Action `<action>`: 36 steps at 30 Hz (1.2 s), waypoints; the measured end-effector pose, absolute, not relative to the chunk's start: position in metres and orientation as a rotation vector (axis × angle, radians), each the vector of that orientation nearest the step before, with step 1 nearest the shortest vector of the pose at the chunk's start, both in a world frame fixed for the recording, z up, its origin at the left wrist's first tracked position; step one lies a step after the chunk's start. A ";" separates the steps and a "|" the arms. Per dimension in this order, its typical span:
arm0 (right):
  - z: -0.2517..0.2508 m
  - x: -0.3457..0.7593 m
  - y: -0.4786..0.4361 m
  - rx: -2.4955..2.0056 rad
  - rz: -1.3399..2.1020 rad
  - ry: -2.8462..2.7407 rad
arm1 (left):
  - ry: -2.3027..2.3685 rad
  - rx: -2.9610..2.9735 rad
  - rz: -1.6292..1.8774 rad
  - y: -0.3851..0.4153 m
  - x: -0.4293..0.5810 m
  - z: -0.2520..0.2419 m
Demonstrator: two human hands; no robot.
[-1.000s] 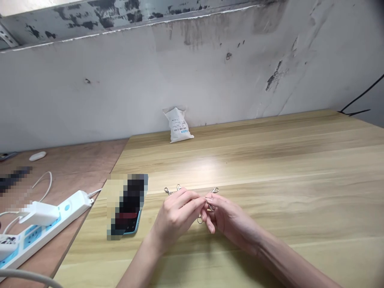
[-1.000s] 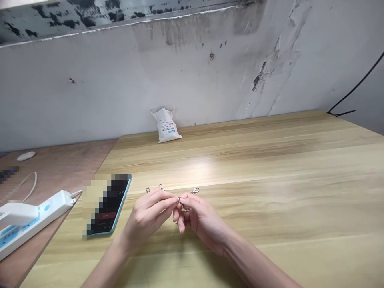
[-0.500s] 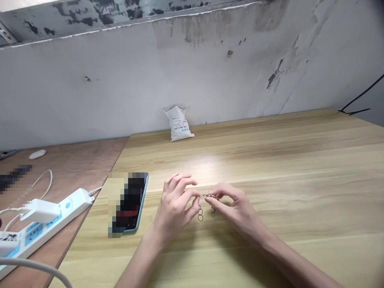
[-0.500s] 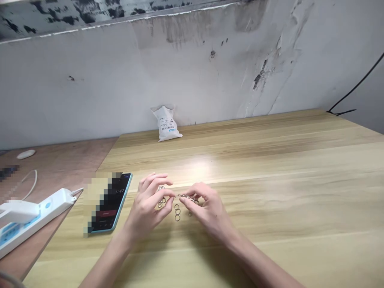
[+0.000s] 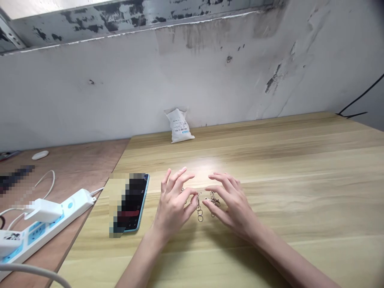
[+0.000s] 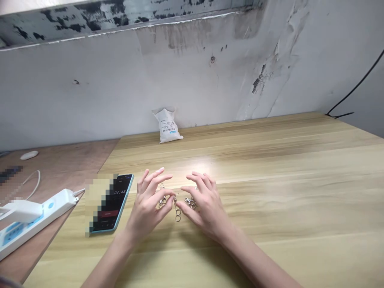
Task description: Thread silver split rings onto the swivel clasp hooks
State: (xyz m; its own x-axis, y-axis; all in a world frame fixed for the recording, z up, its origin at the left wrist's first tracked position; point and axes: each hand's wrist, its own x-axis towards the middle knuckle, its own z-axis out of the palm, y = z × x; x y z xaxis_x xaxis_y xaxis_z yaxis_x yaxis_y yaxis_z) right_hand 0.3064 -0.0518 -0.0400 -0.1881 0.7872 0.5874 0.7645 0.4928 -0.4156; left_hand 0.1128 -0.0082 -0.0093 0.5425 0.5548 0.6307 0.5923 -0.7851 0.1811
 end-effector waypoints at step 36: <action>-0.033 0.322 -0.044 -1.076 -0.105 -2.064 | -1.052 -2.867 -0.952 -0.009 0.113 -0.013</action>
